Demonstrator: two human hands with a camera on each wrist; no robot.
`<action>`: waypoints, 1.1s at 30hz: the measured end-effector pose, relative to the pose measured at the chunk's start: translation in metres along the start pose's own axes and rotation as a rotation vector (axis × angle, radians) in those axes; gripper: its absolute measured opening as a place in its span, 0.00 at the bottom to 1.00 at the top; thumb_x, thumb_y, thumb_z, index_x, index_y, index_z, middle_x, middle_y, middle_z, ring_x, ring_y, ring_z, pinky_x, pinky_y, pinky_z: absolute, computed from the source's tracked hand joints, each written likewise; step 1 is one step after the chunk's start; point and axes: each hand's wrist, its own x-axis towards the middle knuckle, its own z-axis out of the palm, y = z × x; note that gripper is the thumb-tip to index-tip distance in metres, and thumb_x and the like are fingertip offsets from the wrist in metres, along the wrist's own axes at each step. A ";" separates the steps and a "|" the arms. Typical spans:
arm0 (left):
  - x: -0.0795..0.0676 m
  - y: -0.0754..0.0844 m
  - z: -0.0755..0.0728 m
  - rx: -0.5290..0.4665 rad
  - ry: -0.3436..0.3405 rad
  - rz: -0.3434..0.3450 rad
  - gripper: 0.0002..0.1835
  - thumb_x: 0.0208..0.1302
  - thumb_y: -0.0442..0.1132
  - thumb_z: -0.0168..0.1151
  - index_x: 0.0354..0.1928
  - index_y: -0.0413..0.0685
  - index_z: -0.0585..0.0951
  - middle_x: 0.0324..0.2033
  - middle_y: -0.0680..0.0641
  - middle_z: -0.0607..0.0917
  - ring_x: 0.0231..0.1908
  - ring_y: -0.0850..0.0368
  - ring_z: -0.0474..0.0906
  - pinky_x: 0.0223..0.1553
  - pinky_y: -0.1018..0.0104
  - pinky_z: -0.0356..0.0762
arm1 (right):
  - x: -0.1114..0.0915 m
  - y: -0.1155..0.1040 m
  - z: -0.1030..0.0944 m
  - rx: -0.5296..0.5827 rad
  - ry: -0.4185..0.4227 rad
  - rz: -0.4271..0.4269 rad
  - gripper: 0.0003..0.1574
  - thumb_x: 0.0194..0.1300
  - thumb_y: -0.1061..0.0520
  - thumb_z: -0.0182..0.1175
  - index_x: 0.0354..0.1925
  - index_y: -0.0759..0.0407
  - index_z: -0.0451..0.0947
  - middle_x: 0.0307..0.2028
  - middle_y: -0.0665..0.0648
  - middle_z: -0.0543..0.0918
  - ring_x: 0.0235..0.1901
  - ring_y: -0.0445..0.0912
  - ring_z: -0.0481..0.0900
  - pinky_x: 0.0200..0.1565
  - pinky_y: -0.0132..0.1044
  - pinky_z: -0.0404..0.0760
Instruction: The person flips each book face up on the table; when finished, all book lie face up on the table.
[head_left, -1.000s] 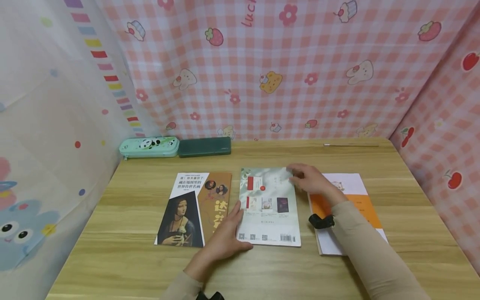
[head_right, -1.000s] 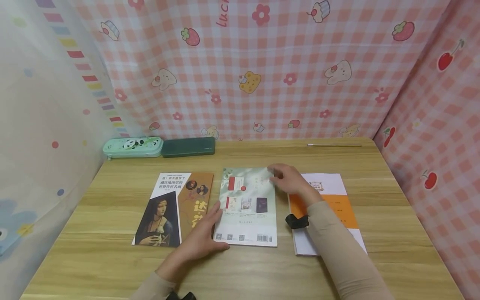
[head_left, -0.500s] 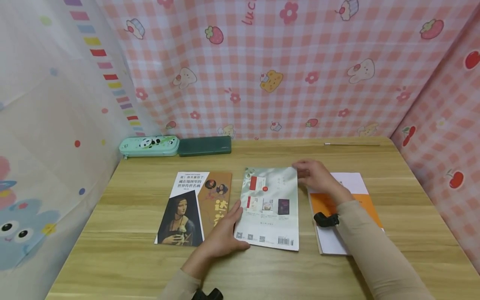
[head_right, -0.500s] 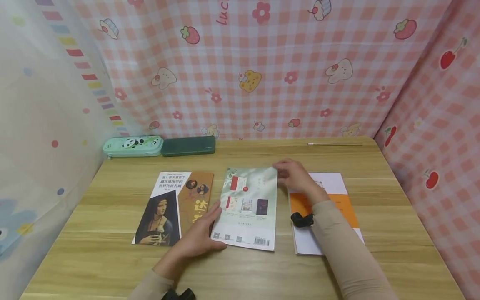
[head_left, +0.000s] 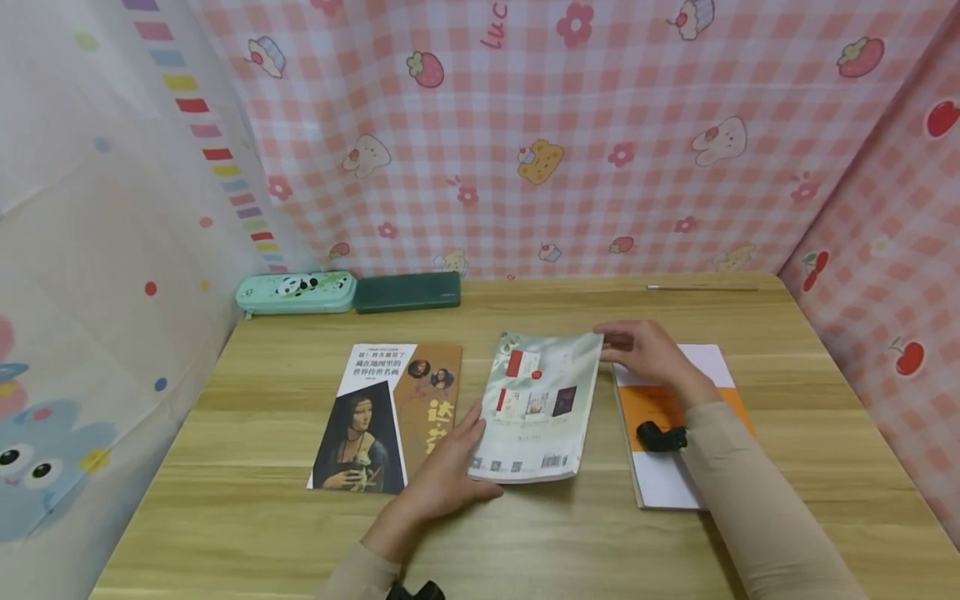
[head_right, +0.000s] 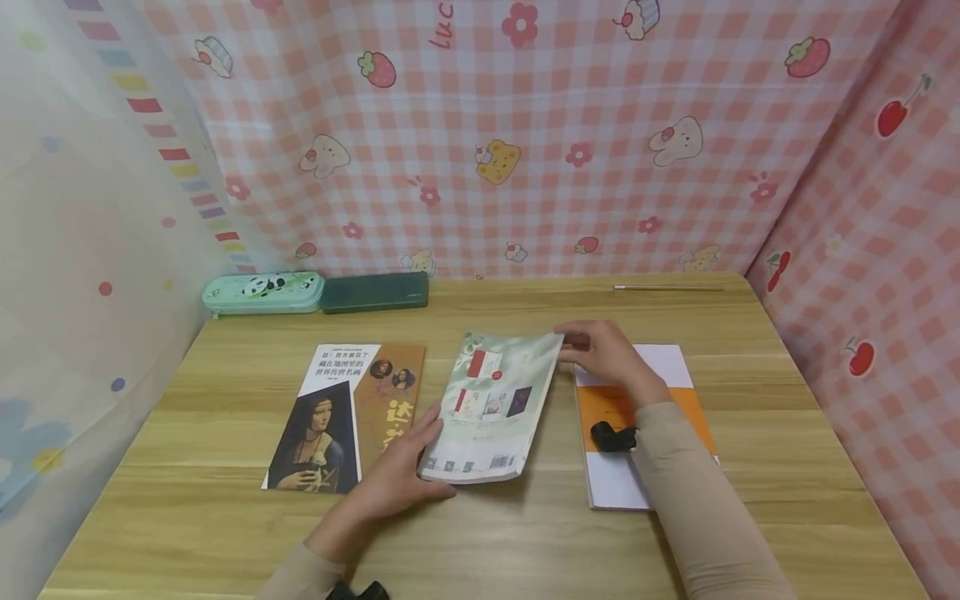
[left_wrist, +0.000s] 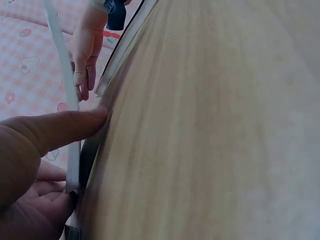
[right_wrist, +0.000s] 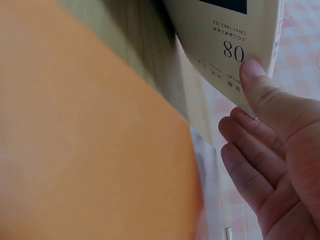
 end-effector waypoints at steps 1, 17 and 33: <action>-0.001 0.000 0.000 -0.001 0.008 0.001 0.53 0.49 0.39 0.81 0.74 0.30 0.61 0.78 0.36 0.52 0.75 0.39 0.52 0.74 0.48 0.54 | 0.000 0.001 -0.001 0.012 0.004 0.011 0.28 0.64 0.60 0.70 0.60 0.70 0.79 0.52 0.68 0.85 0.52 0.60 0.84 0.53 0.53 0.83; -0.010 0.010 -0.004 -0.108 0.373 0.016 0.25 0.45 0.37 0.83 0.47 0.36 0.88 0.56 0.39 0.85 0.57 0.43 0.81 0.55 0.60 0.81 | -0.001 0.000 -0.013 0.405 0.011 -0.058 0.27 0.69 0.69 0.61 0.64 0.73 0.67 0.61 0.75 0.76 0.51 0.35 0.82 0.50 0.30 0.83; -0.011 0.025 -0.017 -0.138 0.522 0.230 0.15 0.57 0.28 0.73 0.48 0.36 0.88 0.48 0.39 0.87 0.50 0.43 0.85 0.51 0.58 0.83 | -0.004 -0.027 -0.042 0.421 0.137 -0.170 0.12 0.71 0.71 0.58 0.49 0.76 0.69 0.44 0.43 0.87 0.44 0.36 0.85 0.46 0.32 0.85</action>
